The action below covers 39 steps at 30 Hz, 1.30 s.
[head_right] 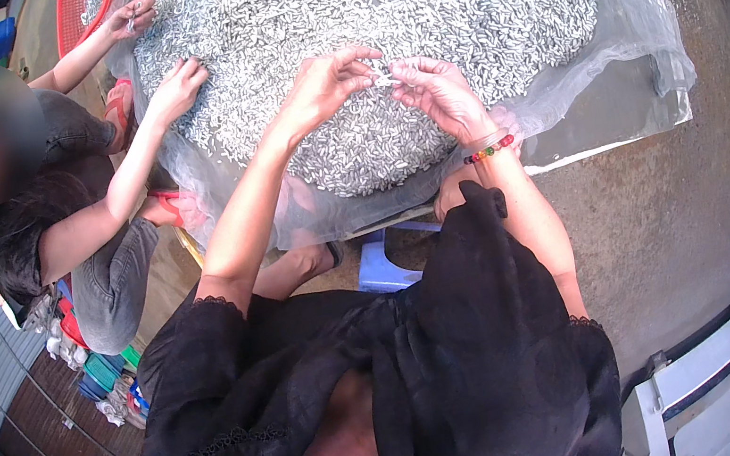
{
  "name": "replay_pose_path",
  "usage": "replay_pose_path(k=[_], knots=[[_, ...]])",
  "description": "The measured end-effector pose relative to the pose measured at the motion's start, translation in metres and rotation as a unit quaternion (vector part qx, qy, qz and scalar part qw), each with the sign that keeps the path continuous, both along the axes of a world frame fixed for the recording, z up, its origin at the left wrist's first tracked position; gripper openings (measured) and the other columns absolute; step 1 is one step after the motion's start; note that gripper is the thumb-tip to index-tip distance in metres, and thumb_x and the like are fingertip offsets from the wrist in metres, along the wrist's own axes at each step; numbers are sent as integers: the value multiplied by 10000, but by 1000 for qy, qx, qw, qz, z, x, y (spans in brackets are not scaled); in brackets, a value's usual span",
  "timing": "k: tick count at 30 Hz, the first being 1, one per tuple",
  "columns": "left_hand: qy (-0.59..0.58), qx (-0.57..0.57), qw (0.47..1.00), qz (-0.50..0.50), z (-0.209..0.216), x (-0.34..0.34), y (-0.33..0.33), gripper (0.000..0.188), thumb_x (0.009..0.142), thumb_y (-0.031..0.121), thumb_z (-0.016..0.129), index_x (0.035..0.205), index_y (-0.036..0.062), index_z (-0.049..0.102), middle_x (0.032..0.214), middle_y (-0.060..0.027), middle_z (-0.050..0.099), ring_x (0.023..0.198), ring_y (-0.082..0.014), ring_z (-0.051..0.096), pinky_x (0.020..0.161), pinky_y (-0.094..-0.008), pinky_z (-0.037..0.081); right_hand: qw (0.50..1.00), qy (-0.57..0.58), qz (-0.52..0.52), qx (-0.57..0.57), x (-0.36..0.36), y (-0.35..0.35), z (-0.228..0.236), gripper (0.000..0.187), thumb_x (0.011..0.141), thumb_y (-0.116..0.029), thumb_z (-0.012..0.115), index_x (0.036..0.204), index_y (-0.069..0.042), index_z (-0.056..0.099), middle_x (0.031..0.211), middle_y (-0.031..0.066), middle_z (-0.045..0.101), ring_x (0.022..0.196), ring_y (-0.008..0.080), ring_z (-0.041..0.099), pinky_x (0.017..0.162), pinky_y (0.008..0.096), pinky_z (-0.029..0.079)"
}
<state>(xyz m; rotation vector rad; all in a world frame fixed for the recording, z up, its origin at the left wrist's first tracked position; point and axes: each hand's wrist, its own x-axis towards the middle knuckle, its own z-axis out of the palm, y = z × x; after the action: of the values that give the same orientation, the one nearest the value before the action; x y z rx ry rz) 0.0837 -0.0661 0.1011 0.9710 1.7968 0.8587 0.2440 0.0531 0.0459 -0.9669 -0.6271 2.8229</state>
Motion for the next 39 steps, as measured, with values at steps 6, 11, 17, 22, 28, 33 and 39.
replay_pose_path(k=[6, 11, 17, 22, 28, 33, 39], knots=[[223, 133, 965, -46, 12, 5, 3, 197, 815, 66, 596, 1008, 81, 632, 896, -94, 661, 871, -246, 644, 749, -317, 504, 998, -29, -35, 42, -5, 5, 5, 133, 838, -10, 597, 958, 46, 597, 806, 101, 636, 674, 164, 617, 599, 232, 496], [292, 180, 937, -61, 22, 8, 2, 180, 759, 49, 584, 926, 91, 637, 840, -80, 614, 785, -266, 625, 671, -351, 497, 995, -27, 1, 101, -5, 4, 22, 99, 825, -26, 621, 897, 39, 598, 752, 112, 634, 620, 153, 610, 511, 223, 448], [405, 121, 894, -150, 17, 38, -6, 220, 770, 49, 531, 980, 79, 591, 831, -79, 559, 774, -263, 590, 621, -375, 489, 976, -98, -22, 193, 4, -17, 13, 120, 823, -65, 639, 851, 40, 589, 675, 109, 619, 510, 131, 578, 409, 218, 420], [209, 139, 964, 87, -9, 44, -5, 243, 811, 61, 610, 1054, 68, 608, 867, -97, 625, 807, -207, 626, 691, -306, 510, 976, -106, -59, 179, -2, -18, 17, 155, 850, -115, 622, 895, 1, 532, 612, 93, 596, 438, 114, 543, 337, 182, 351], [-87, 88, 967, 223, -15, 42, 1, 279, 771, 56, 663, 1049, 70, 634, 866, -55, 665, 812, -111, 609, 749, -251, 482, 973, -76, -68, 205, -3, -19, 19, 159, 866, -112, 604, 980, -7, 567, 640, 48, 589, 476, 64, 525, 393, 166, 361], [240, 124, 962, -37, -10, 55, 1, 185, 764, 73, 641, 948, 71, 655, 833, -97, 652, 767, -256, 590, 726, -344, 469, 946, -116, -118, 278, -3, -17, 20, 172, 888, -142, 582, 990, -6, 609, 686, -13, 565, 510, 32, 460, 437, 160, 347], [-201, 53, 951, 229, -4, 22, 11, 190, 806, 88, 660, 980, 24, 617, 890, -67, 642, 797, -144, 616, 682, -297, 541, 981, 181, -77, 5, 11, 7, 21, 213, 906, -192, 553, 994, -1, 586, 667, 10, 507, 570, 85, 454, 467, 182, 332]])
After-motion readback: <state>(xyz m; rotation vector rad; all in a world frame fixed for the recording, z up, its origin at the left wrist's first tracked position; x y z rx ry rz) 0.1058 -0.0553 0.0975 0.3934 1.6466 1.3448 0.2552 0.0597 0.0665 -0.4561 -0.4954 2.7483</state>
